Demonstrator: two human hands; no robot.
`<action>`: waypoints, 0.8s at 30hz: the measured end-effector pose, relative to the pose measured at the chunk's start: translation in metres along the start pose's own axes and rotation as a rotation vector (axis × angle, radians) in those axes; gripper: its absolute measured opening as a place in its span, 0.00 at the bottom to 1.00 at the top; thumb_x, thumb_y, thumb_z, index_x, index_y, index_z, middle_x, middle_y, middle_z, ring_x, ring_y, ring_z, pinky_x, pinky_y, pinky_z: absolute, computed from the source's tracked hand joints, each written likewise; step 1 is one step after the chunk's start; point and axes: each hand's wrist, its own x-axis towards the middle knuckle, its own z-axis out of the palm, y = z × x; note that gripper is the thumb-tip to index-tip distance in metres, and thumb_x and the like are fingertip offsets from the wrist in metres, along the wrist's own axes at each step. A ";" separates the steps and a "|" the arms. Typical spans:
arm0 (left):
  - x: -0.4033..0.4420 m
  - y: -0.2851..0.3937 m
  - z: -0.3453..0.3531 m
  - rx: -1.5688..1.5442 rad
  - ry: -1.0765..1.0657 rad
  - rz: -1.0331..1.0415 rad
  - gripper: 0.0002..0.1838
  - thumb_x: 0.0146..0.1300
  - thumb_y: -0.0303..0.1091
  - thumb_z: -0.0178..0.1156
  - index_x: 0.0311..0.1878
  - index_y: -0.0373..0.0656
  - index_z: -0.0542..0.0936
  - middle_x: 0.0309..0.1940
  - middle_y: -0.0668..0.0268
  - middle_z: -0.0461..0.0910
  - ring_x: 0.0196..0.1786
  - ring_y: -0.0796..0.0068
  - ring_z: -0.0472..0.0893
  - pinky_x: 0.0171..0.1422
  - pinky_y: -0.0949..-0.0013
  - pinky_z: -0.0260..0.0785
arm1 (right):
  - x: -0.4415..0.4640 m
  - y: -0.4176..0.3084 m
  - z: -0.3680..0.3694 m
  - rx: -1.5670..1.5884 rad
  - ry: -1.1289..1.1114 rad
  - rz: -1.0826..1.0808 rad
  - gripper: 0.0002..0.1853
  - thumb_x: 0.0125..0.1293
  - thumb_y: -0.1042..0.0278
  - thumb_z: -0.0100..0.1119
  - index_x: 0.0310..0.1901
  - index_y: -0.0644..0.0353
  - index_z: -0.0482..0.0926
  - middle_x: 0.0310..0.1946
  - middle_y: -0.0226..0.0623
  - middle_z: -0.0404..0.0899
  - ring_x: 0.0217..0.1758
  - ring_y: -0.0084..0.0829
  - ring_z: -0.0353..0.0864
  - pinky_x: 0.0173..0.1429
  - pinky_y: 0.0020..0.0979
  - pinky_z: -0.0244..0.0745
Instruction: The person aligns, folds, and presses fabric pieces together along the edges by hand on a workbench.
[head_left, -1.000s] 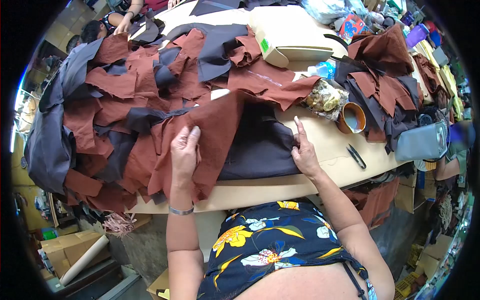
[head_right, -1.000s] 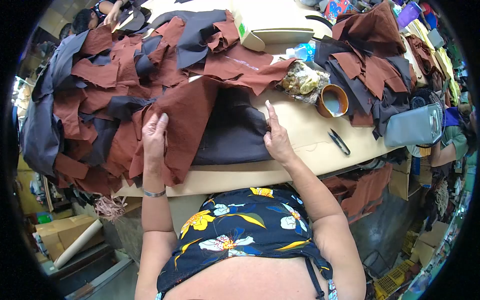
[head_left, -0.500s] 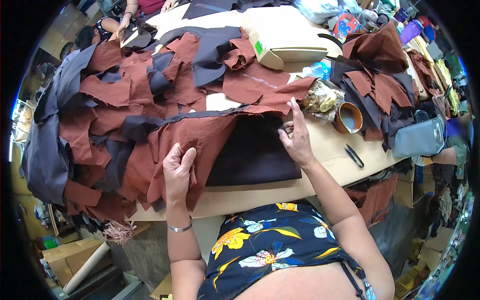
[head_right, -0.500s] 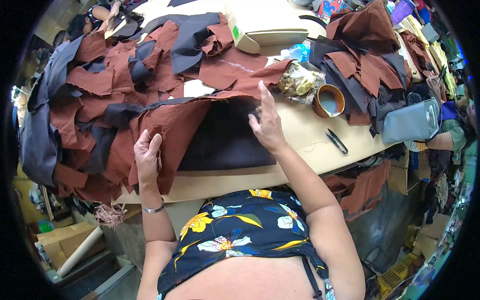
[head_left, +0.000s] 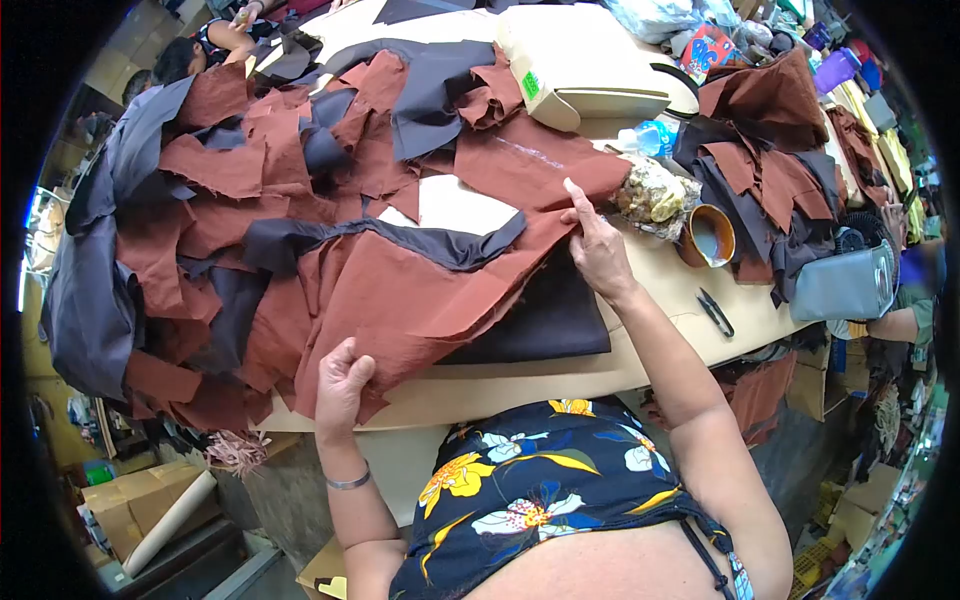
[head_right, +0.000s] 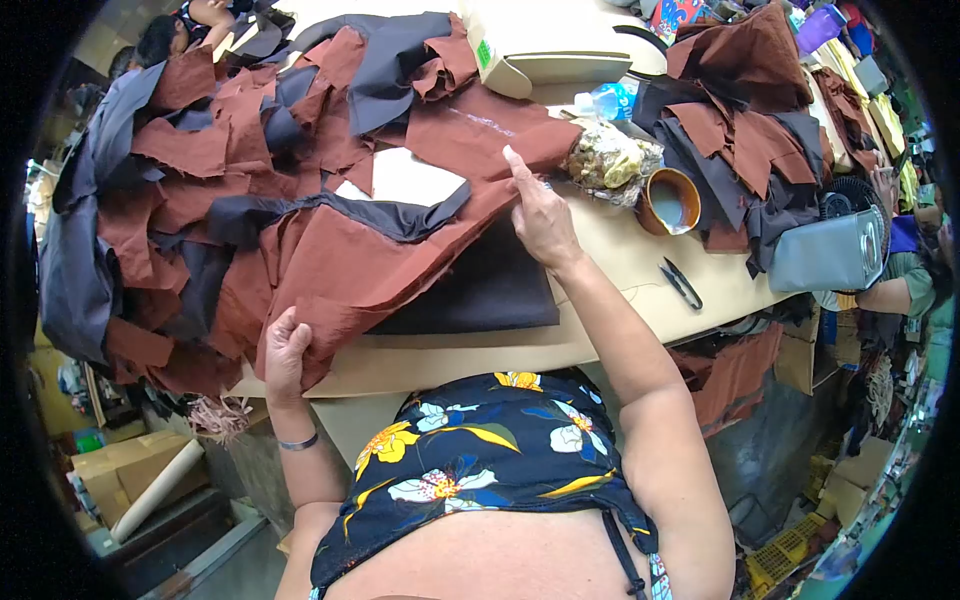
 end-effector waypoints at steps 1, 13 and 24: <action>-0.003 -0.005 -0.013 -0.065 -0.019 0.029 0.06 0.64 0.31 0.60 0.40 0.39 0.76 0.33 0.78 0.74 0.35 0.90 0.70 0.41 0.82 0.65 | 0.002 0.001 0.000 -0.027 0.002 -0.007 0.41 0.51 0.86 0.50 0.69 0.52 0.56 0.34 0.43 0.79 0.36 0.44 0.80 0.42 0.41 0.75; -0.016 -0.002 -0.039 0.120 0.023 -0.249 0.08 0.67 0.30 0.53 0.31 0.41 0.73 0.27 0.81 0.68 0.31 0.91 0.66 0.34 0.82 0.60 | 0.000 -0.006 -0.026 -0.244 -0.070 -0.111 0.34 0.54 0.82 0.53 0.65 0.51 0.65 0.29 0.39 0.78 0.30 0.39 0.77 0.41 0.38 0.72; 0.017 -0.005 0.003 0.823 -0.214 0.031 0.13 0.63 0.35 0.56 0.47 0.39 0.80 0.36 0.57 0.83 0.34 0.68 0.81 0.41 0.69 0.71 | 0.010 0.016 -0.002 -0.203 -0.231 -0.224 0.30 0.55 0.80 0.51 0.62 0.51 0.69 0.43 0.36 0.80 0.50 0.35 0.76 0.54 0.38 0.65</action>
